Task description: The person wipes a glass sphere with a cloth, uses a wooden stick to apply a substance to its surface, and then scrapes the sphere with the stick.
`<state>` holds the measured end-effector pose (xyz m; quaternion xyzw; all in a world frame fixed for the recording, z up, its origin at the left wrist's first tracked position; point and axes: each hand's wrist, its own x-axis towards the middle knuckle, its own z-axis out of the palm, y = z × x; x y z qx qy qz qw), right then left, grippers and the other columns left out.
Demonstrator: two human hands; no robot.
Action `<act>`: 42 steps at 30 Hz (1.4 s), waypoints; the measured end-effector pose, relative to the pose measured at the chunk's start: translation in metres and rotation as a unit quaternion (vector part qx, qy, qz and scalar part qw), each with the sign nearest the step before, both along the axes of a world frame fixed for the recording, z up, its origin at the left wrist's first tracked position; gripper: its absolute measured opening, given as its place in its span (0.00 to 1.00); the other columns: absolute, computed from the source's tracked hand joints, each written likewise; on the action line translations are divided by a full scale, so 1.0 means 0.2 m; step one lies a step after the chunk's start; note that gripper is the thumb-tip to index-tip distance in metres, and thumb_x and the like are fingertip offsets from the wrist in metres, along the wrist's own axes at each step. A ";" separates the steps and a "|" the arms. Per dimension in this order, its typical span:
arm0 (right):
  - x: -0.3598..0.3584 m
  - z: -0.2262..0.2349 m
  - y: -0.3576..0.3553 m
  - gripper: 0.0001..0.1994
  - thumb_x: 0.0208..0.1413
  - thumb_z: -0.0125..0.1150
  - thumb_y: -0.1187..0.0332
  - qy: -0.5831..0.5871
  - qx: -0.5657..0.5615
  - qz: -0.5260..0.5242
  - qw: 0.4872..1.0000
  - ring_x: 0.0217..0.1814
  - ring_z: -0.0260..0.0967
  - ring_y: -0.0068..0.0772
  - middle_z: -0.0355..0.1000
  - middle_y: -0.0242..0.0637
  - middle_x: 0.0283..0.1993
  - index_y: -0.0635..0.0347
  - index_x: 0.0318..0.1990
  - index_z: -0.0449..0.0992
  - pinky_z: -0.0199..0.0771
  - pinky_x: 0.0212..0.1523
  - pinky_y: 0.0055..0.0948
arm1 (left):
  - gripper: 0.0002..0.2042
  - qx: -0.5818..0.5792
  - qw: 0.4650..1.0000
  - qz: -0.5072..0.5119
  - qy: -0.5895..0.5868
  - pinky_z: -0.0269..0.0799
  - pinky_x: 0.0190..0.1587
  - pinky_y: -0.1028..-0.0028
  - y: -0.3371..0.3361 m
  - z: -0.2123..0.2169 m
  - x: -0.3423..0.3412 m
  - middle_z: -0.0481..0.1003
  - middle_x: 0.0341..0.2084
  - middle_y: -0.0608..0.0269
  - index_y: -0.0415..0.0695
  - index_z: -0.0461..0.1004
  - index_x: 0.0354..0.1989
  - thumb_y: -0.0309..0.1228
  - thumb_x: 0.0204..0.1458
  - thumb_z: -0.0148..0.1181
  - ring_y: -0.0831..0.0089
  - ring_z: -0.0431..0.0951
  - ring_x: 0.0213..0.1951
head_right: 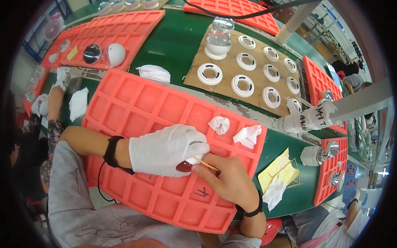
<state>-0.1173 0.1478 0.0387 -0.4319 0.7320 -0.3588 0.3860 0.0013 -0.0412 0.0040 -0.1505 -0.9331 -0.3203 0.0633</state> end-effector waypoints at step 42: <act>0.09 -0.05 -0.03 0.09 0.51 0.68 0.73 0.263 -0.081 -0.008 0.961 0.25 0.55 0.19 0.61 0.22 0.20 0.56 0.25 0.72 0.51 0.27 0.23 | 0.27 0.032 0.993 0.078 -0.085 0.77 0.38 0.56 0.00 0.10 0.10 0.75 0.39 0.44 0.34 0.70 0.46 0.34 0.37 0.72 0.46 0.80 0.39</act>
